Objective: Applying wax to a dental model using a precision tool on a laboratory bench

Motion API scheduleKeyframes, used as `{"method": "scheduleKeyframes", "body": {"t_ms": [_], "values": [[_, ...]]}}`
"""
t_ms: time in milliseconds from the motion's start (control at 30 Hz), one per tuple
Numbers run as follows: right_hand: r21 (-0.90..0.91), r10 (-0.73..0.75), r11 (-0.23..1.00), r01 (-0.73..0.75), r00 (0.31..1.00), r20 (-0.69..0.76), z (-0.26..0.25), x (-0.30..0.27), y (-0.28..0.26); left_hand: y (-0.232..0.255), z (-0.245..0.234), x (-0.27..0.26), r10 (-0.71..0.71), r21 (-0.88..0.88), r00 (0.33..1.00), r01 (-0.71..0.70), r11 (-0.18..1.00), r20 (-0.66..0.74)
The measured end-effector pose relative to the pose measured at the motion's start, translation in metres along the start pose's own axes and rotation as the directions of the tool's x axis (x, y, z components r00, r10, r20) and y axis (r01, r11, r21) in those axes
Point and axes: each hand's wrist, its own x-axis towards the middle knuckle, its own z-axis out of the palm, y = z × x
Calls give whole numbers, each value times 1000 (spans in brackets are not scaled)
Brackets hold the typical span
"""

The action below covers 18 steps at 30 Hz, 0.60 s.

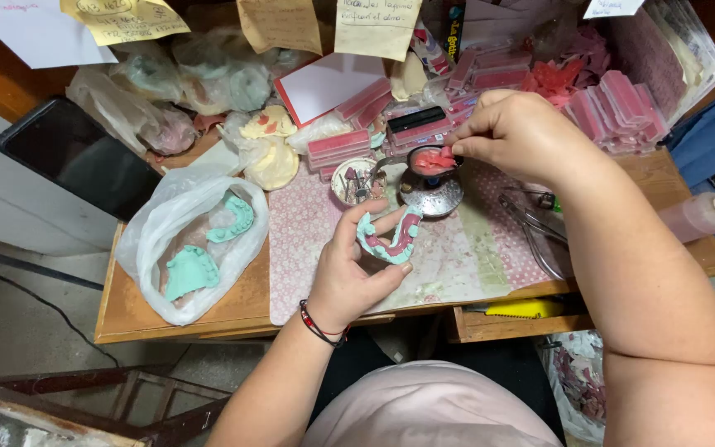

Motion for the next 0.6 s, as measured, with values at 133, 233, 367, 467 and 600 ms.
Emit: {"method": "scheduleKeyframes", "body": {"t_ms": [133, 233, 367, 467, 600], "values": [[65, -30, 997, 34, 998, -51, -5, -4, -13, 4, -1, 0, 8, -2, 1000, -8, 1000, 8], [133, 93, 988, -77, 988, -124, -18, -12, -15, 18, 0, 0, -70, 52, 997, 68, 996, 36], [151, 95, 988, -43, 929, -357, -19, -39, 0, 10, 0, -1, 12, -186, 1000, -10, 983, 13], [138, 174, 982, -129, 904, -392, -14, -74, 5, 4, -1, 0, 46, -316, 996, -68, 946, -79], [-17, 114, 992, -123, 956, -271, 20, -125, 7, -1, -6, 0, 47, -320, 972, -121, 940, -229]]}}
